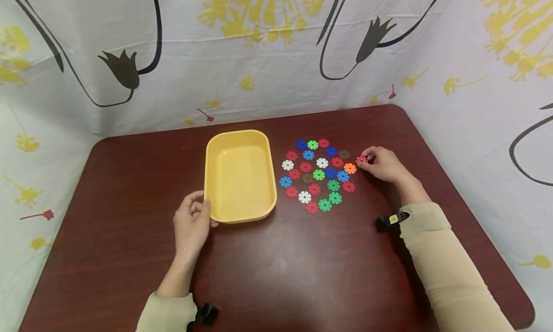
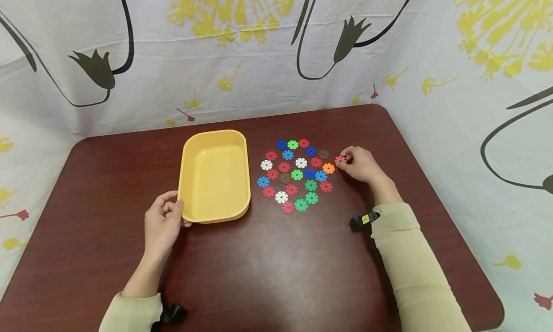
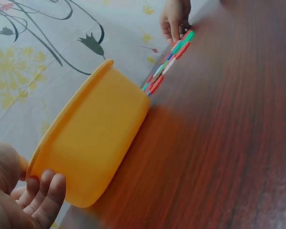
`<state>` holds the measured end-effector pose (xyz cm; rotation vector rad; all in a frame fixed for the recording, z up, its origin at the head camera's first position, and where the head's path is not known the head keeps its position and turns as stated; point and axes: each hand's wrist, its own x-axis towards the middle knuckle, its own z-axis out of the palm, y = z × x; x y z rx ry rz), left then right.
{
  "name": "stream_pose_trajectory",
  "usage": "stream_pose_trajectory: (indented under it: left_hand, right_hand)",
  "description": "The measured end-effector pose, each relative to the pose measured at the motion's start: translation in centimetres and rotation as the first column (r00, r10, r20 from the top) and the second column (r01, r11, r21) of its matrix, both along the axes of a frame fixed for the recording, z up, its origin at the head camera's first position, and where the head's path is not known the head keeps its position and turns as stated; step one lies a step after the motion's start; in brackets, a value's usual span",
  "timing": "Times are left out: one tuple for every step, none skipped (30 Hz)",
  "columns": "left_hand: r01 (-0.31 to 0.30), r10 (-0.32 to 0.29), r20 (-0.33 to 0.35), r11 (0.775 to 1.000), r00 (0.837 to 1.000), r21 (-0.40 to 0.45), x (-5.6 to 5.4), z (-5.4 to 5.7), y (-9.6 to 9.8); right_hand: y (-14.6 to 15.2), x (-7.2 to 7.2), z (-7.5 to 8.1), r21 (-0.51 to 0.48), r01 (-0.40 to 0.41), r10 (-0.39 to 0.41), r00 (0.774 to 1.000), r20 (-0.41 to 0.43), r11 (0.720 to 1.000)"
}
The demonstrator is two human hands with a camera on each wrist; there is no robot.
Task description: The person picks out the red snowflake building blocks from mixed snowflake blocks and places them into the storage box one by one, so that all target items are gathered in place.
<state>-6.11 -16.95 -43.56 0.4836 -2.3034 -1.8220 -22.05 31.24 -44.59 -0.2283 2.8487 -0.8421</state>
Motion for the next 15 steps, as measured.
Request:
stream_pose_trajectory:
  left_hand:
    - [-0.001,0.001,0.002,1.000,1.000,0.001,-0.03,-0.03,0.01]
    - [-0.002,0.002,0.002,1.000,1.000,0.000,-0.04,-0.03,0.04]
    - [-0.002,0.002,0.002,1.000,1.000,0.000,-0.05,-0.03,0.08]
    - [-0.001,0.001,0.000,1.000,1.000,-0.001,-0.07,-0.03,0.13]
    - [-0.001,0.001,-0.003,1.000,1.000,-0.003,-0.09,-0.04,0.17]
    - [-0.001,0.000,-0.006,1.000,1.000,-0.004,-0.11,-0.05,0.23]
    - [0.000,0.000,-0.010,1.000,1.000,-0.006,-0.14,-0.07,0.29]
    - [0.000,0.000,-0.016,1.000,1.000,-0.010,-0.16,-0.07,0.35]
    - [-0.001,0.000,-0.021,1.000,1.000,-0.015,-0.19,-0.10,0.41]
    - [-0.002,0.001,-0.024,1.000,1.000,-0.022,-0.21,-0.12,0.47]
    - [-0.006,0.005,-0.028,1.000,1.000,-0.030,-0.23,-0.15,0.52]
    - [-0.008,0.006,-0.032,0.999,0.999,-0.039,-0.23,-0.16,0.59]
    - [-0.011,0.009,-0.035,0.999,0.999,-0.047,-0.24,-0.18,0.63]
    - [-0.014,0.012,-0.039,0.998,0.999,-0.055,-0.24,-0.19,0.68]
    - [-0.017,0.014,-0.041,0.998,0.999,-0.061,-0.24,-0.20,0.71]
  right_hand:
    - [0.01,0.01,-0.03,0.003,-0.003,0.003,1.000,-0.005,1.000]
    - [0.04,0.00,-0.05,0.003,-0.003,0.003,1.000,-0.008,1.000]
    - [0.06,0.01,-0.08,0.003,0.002,-0.002,1.000,-0.013,1.000]
    - [0.09,0.04,-0.10,0.000,0.008,-0.008,1.000,-0.014,1.000]
    - [0.12,0.07,-0.10,-0.003,0.017,-0.017,1.000,-0.017,1.000]
    - [0.18,0.12,-0.08,-0.009,0.024,-0.024,1.000,-0.018,1.000]
    - [0.24,0.15,-0.06,-0.014,0.030,-0.030,0.999,-0.016,0.999]
    - [0.35,0.17,-0.03,-0.014,0.033,-0.033,0.999,-0.016,0.999]
    - [0.46,0.20,-0.03,-0.013,0.033,-0.033,0.999,-0.015,0.999]
    - [0.57,0.22,-0.01,-0.015,0.029,-0.030,1.000,-0.011,0.999]
    - [0.66,0.23,0.03,-0.015,0.024,-0.025,1.000,-0.007,1.000]
    - [0.78,0.21,0.02,-0.013,0.017,-0.017,1.000,-0.003,1.000]
    - [0.87,0.16,0.00,-0.011,0.010,-0.010,1.000,0.001,1.000]
    - [0.94,0.11,-0.04,-0.009,0.005,-0.005,1.000,0.002,1.000]
    - [0.96,0.09,-0.05,-0.010,0.002,-0.002,1.000,0.003,1.000]
